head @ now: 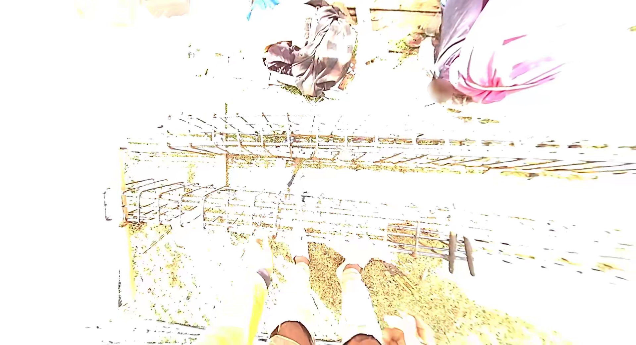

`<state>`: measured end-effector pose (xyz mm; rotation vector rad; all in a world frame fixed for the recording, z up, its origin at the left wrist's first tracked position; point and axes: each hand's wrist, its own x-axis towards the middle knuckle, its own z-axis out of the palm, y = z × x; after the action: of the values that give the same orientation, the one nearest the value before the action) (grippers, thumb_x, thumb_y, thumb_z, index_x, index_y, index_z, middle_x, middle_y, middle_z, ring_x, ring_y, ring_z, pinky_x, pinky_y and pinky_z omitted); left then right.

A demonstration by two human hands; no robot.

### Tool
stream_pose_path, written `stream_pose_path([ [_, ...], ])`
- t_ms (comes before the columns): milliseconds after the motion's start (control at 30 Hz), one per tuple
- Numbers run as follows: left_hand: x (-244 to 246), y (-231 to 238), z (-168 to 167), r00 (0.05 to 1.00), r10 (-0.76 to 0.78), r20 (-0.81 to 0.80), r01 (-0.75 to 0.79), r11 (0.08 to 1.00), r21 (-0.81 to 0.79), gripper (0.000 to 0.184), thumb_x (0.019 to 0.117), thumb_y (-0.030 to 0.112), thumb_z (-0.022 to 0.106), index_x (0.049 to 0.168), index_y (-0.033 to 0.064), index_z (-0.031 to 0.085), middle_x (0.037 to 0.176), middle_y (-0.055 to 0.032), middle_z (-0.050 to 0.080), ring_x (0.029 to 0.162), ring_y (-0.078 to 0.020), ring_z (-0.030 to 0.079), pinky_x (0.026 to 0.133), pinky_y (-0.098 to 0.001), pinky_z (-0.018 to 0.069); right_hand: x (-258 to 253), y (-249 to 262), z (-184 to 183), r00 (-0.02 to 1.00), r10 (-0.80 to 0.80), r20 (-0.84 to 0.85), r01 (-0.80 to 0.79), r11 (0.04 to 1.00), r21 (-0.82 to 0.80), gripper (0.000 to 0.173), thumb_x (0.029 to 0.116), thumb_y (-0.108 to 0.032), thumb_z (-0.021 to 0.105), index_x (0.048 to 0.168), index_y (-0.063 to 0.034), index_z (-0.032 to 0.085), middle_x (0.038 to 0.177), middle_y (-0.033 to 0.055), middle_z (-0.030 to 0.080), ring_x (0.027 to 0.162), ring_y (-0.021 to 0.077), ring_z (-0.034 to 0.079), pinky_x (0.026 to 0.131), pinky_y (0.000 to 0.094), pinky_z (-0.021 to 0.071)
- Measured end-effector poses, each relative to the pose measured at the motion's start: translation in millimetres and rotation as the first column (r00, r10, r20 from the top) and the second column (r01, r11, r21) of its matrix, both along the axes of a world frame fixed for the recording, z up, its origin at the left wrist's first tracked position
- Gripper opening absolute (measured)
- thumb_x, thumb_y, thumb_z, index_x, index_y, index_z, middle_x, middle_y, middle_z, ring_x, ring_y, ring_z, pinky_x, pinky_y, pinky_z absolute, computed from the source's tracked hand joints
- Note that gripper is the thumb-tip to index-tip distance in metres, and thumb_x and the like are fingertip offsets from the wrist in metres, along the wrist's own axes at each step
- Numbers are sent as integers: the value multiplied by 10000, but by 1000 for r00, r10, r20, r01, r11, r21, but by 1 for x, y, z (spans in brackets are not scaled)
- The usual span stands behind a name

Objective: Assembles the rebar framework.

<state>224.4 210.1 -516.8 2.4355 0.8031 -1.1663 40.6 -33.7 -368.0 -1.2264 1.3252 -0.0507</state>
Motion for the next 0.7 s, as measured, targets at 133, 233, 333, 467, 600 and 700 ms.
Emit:
stream_pose_path([
  [133, -69, -32, 85, 795, 384, -470, -560, 762, -325, 511, 1124, 398, 346, 1427, 39, 545, 1348, -214, 624, 1198, -345, 630, 995, -526, 515, 9, 33, -5, 976, -176, 131, 157, 977, 142, 275, 1058, -95, 397, 1286, 39, 473, 991, 90, 700, 873, 180, 717, 802, 383, 624],
  [233, -84, -47, 119, 529, 613, -587, -848, 408, -339, 546, 1124, 384, 228, 1521, 63, 421, 1457, -219, 554, 1269, -369, 604, 1040, -536, 508, -4, 52, -8, 982, -154, 108, 131, 971, 198, 310, 1088, -146, 371, 1287, 30, 531, 1013, 105, 718, 861, 207, 729, 806, 420, 636],
  [333, -57, -56, 131, 512, 798, -319, -826, 355, -438, 463, 1124, 396, 297, 1204, 34, 575, 985, -145, 664, 802, -252, 667, 706, -417, 576, -8, 68, 6, 989, -138, 48, 118, 948, 297, 337, 1119, -178, 297, 1312, 30, 478, 977, 115, 720, 820, 223, 739, 810, 417, 637],
  [467, -35, -62, 138, 547, 807, -223, -707, 303, -639, 444, 1132, 394, 291, 868, 131, 535, 583, 46, 436, 424, -70, 385, 415, -220, 390, -15, 71, 8, 979, -202, 38, 183, 941, 284, 292, 1109, -125, 301, 1285, 28, 476, 880, 92, 700, 748, 183, 709, 745, 353, 617],
  [600, -20, -61, 150, 668, 680, -303, -648, 332, -685, 501, 1132, 412, 239, 875, 117, 550, 607, 18, 512, 444, -77, 429, 432, -225, 408, -17, 54, -14, 955, -293, 44, 282, 944, 170, 302, 1103, -143, 338, 1293, 11, 516, 819, 53, 695, 709, 147, 702, 705, 344, 627],
  [700, -15, -59, 148, 628, 679, -381, -662, 208, -720, 456, 1125, 417, 262, 1025, 107, 581, 712, -28, 583, 520, -138, 542, 502, -305, 522, -9, 39, -12, 957, -288, 47, 281, 953, 109, 331, 1097, -144, 391, 1364, 4, 520, 938, 65, 693, 799, 143, 697, 749, 362, 624],
])
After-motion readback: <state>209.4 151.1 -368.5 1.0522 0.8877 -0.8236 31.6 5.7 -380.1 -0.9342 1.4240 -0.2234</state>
